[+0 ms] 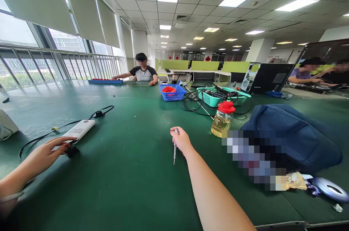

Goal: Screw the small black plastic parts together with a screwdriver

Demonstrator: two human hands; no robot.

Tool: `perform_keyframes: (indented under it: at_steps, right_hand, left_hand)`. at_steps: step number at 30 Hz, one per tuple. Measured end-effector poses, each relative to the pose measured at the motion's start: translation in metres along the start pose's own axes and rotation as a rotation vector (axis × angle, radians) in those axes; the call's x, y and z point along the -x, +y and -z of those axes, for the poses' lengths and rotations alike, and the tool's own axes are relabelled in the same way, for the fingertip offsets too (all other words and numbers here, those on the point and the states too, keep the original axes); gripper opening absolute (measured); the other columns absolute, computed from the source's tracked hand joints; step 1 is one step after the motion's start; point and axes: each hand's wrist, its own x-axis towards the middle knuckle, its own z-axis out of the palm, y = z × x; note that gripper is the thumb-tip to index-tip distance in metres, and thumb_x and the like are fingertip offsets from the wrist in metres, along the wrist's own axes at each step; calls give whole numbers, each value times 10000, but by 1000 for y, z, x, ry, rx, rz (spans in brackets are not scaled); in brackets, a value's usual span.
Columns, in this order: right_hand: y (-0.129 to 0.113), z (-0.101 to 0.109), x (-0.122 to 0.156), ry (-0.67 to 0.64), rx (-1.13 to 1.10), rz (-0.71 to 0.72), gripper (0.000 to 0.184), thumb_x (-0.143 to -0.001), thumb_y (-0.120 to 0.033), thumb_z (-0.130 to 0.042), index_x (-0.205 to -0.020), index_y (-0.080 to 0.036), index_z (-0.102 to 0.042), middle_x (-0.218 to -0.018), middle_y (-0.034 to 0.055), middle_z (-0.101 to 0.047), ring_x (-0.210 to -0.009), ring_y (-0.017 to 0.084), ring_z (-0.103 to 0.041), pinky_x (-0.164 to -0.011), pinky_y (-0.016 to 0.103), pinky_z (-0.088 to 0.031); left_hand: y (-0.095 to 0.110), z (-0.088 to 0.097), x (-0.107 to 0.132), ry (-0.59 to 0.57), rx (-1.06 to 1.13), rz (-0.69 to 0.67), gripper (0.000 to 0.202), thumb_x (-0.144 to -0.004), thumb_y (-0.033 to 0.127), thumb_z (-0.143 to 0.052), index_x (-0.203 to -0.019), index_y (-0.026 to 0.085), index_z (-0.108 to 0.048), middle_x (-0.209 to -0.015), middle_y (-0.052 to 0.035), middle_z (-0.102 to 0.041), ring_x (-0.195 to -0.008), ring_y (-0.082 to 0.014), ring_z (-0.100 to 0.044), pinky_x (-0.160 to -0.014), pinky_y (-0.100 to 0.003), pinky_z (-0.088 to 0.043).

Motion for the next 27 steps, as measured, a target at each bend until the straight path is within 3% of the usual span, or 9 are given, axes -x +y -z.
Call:
perform_keyframes:
  at_steps: [4, 8, 12, 15, 20, 27]
  right_hand:
    - [-1, 0, 1, 0, 8, 2, 246, -713, -375, -568, -904, -221, -581, -483, -64, -496, -470, 133, -460, -434, 231, -317]
    - [0, -1, 0, 9, 6, 7, 244, -709, -375, -566, -895, -218, -581, -477, -64, -491, -458, 129, -461, -437, 230, -318]
    - [1, -1, -1, 5, 1, 22, 240, -709, -373, -569, -886, -212, -585, -471, -65, -485, -447, 127, -463, -435, 231, -319]
    - [0, -1, 0, 7, 3, 23, 240, -710, -373, -569, -888, -213, -587, -471, -64, -489, -447, 126, -460, -433, 231, -320]
    - [-1, -1, 1, 9, 0, 17, 243, -704, -380, -583, -884, -217, -590, -474, -65, -489, -444, 128, -465, -429, 230, -316]
    - [-2, -1, 2, 9, 9, 12, 235, -716, -368, -584, -895, -216, -591, -475, -61, -496, -461, 130, -463, -441, 231, -330]
  left_hand:
    - [4, -2, 1, -70, 311, 89, 896, -598, 853, -498, -1201, 198, -598, -1181, -101, -674, -880, -251, -694, -882, -369, -530]
    - [7, -1, 4, -68, 514, 177, 1006, -513, 886, -549, -1239, 190, -557, -1269, -126, -636, -938, -265, -696, -886, -376, -546]
    - [5, 1, 3, -5, 374, 55, 936, -511, 884, -554, -1133, 188, -628, -1260, -112, -644, -1106, -291, -621, -991, -388, -480]
    - [4, 1, 2, -40, 231, -48, 879, -576, 877, -512, -1114, 194, -643, -1279, -91, -631, -1205, -288, -550, -1072, -382, -397]
    - [6, -3, 1, -137, 21, -113, 736, -683, 784, -486, -1133, 225, -650, -1267, -74, -645, -1181, -297, -556, -1064, -402, -380]
    - [5, -6, 2, -168, -35, -123, 588, -729, 612, -519, -1165, 237, -645, -1258, -53, -653, -1156, -296, -576, -1021, -382, -418]
